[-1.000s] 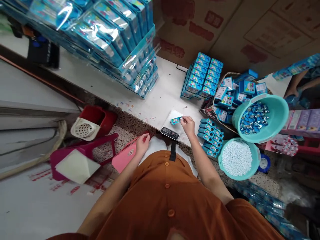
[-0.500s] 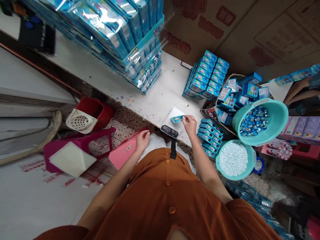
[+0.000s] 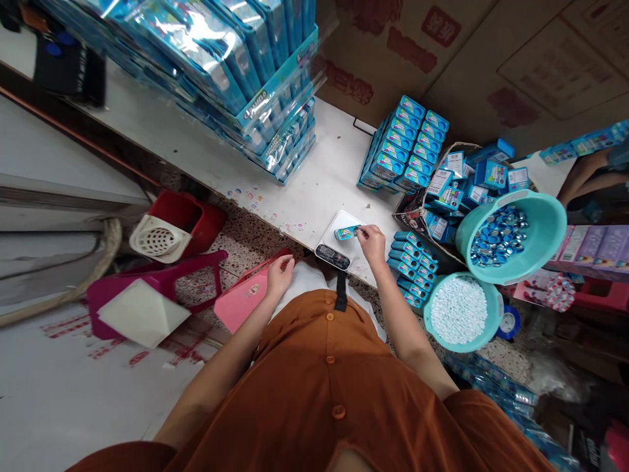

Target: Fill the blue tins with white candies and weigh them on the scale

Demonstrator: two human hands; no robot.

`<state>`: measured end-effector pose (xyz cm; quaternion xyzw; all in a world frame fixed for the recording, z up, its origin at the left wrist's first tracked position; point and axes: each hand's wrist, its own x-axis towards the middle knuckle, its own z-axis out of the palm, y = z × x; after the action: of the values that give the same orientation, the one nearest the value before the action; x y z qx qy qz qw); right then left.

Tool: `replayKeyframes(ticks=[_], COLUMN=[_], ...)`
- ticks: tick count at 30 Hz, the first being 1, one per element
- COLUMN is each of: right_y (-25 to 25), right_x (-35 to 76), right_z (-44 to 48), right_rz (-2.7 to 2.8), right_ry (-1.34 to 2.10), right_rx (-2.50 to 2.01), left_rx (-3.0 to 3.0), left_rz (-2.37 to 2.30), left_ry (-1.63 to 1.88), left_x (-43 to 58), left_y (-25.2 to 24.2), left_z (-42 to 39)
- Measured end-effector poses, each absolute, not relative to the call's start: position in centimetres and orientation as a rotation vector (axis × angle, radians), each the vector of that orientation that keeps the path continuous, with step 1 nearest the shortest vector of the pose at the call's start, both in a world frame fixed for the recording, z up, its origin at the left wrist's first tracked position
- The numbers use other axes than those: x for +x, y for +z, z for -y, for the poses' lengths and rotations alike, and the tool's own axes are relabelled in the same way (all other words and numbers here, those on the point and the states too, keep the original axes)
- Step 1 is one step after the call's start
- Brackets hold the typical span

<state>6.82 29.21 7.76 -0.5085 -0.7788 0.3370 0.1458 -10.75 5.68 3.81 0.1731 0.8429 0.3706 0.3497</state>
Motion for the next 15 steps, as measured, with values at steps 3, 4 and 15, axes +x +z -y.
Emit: replayKeyframes(ticks=[3, 4, 15], right_y=[7.93, 7.96, 7.7], right_x=[6.83, 6.83, 6.53], right_z=[-29.2, -29.19, -29.23], right_rz=[2.248, 2.253, 2.286], right_ry=[0.958, 0.955, 0.961], right_rx=[-1.454, -1.451, -1.441], left_rx=[0.448, 0.452, 0.472], left_rz=[-2.185, -2.184, -2.17], left_ry=[0.963, 0.964, 0.953], left_x=[-10.69, -10.66, -10.5], left_y=[3.65, 3.62, 3.59], left_z=[-5.7, -5.72, -5.66])
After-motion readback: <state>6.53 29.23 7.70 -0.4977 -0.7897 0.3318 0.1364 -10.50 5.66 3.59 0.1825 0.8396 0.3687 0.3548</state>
